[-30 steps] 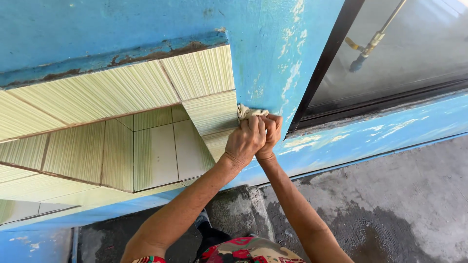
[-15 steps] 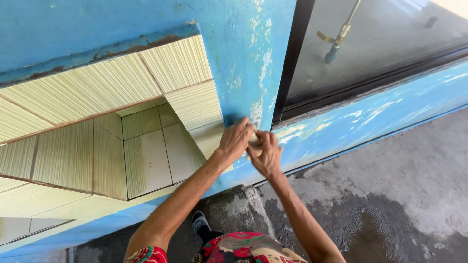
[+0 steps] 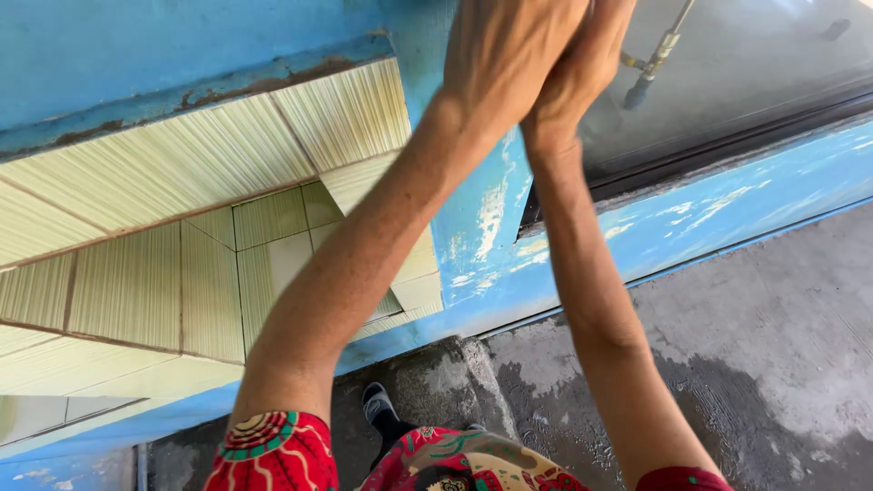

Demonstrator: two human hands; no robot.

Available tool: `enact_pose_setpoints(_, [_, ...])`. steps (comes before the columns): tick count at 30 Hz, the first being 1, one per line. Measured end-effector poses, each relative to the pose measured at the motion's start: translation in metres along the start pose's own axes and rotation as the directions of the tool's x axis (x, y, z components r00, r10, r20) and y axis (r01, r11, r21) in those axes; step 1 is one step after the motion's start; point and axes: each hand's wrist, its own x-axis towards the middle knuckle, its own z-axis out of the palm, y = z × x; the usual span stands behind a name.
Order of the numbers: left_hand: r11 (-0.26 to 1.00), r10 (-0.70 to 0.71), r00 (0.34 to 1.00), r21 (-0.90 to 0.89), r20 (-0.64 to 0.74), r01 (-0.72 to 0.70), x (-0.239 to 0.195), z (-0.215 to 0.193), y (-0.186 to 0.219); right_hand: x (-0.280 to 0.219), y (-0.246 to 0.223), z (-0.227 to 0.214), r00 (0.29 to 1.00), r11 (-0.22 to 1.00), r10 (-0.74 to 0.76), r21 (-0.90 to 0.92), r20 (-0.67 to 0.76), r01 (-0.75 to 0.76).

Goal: The recorder cleans a wall and coin-operated machine panels with a beige cloth.

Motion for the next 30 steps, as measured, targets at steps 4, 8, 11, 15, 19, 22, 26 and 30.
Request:
enact_pose_setpoints(4, [0.999, -0.035, 0.997, -0.007, -0.065, 0.034, -0.026, 0.032, 0.0, -0.081, 0.006, 0.003, 0.962, 0.961, 0.254, 0.142, -0.098, -0.239])
enact_pose_setpoints(8, [0.987, -0.041, 0.997, -0.153, 0.071, 0.051, -0.118, 0.07, 0.036, -0.205, 0.029, -0.015, 0.883, 0.905, 0.419, 0.023, -0.209, -0.424])
enact_pose_setpoints(11, [0.983, -0.026, 0.942, -0.16, 0.334, 0.084, -0.216, 0.124, 0.075, -0.308, 0.042, -0.051, 0.765, 0.771, 0.617, -0.053, -0.184, -0.635])
enact_pose_setpoints(15, [0.944, -0.134, 0.778, -0.161, 0.614, 0.289, -0.304, 0.167, 0.117, -0.395, 0.048, -0.118, 0.479, 0.474, 0.876, -0.294, 0.06, -0.83])
enact_pose_setpoints(19, [0.845, -0.185, 0.644, -0.214, 0.743, 0.489, -0.253, 0.12, 0.101, -0.313, -0.002, -0.12, 0.438, 0.441, 0.892, -0.421, 0.11, -0.793])
enact_pose_setpoints(22, [0.805, -0.21, 0.802, -0.367, 0.559, 0.467, -0.158, 0.047, 0.067, -0.22, -0.026, -0.092, 0.715, 0.728, 0.685, -0.186, 0.14, -0.66])
enact_pose_setpoints(26, [0.931, -0.17, 0.977, -0.304, 0.127, 0.201, -0.046, -0.054, 0.015, -0.079, -0.063, -0.033, 0.935, 0.932, 0.333, 0.107, 0.124, -0.346])
enact_pose_setpoints(30, [0.963, -0.182, 0.983, -0.195, 0.026, 0.184, -0.015, -0.097, -0.048, -0.012, -0.08, 0.033, 0.96, 0.96, 0.224, 0.129, 0.168, -0.247])
